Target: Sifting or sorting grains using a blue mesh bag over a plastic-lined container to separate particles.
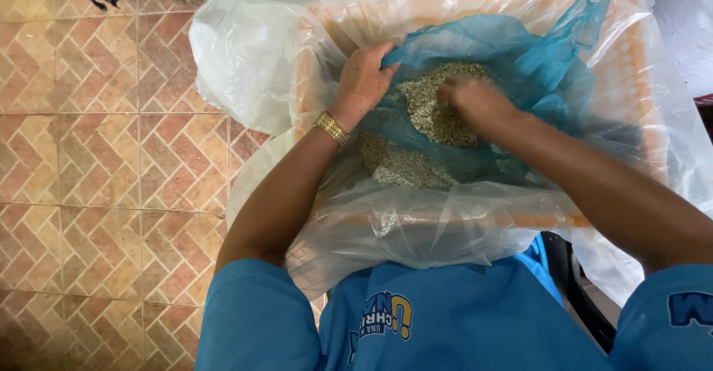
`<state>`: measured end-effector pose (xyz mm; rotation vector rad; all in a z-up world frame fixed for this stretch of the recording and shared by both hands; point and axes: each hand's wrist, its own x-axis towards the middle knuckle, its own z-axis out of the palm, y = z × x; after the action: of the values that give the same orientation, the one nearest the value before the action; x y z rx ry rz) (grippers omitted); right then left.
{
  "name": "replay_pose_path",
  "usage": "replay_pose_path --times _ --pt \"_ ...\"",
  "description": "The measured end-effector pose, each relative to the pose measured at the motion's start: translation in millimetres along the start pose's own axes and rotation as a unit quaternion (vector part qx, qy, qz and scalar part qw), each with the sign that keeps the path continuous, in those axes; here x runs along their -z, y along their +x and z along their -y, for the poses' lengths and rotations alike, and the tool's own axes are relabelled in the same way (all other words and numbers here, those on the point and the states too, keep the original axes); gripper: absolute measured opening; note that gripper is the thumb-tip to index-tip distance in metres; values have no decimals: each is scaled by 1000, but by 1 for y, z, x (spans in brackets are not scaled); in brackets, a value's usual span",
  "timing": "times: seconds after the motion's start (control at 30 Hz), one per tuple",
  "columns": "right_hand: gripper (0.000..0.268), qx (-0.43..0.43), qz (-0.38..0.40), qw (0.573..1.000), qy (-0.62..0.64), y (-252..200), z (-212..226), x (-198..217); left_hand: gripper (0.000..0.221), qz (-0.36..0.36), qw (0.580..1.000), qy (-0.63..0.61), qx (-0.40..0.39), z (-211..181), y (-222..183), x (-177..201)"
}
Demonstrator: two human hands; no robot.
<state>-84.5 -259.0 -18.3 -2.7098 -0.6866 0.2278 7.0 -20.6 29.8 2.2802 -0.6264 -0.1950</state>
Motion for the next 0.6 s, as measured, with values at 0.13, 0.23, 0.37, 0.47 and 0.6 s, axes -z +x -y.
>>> replay_pose_path --times 0.13,0.23,0.37,0.47,0.6 --pt "25 -17 -70 996 47 -2 -2 38 19 6 1000 -21 -5 -4 -3 4" --pt "25 -38 -93 994 40 -8 -22 29 26 6 999 -35 -10 -2 -2 1" --pt "37 -76 -17 996 53 -6 -18 36 21 -8 1000 -19 -23 0 -1 -1" --pt "59 -167 107 980 2 0 -16 39 22 -8 1000 -12 -24 2 -2 0" --pt "59 -237 177 954 -50 -5 -6 35 21 -3 1000 -15 -17 -1 -1 0"
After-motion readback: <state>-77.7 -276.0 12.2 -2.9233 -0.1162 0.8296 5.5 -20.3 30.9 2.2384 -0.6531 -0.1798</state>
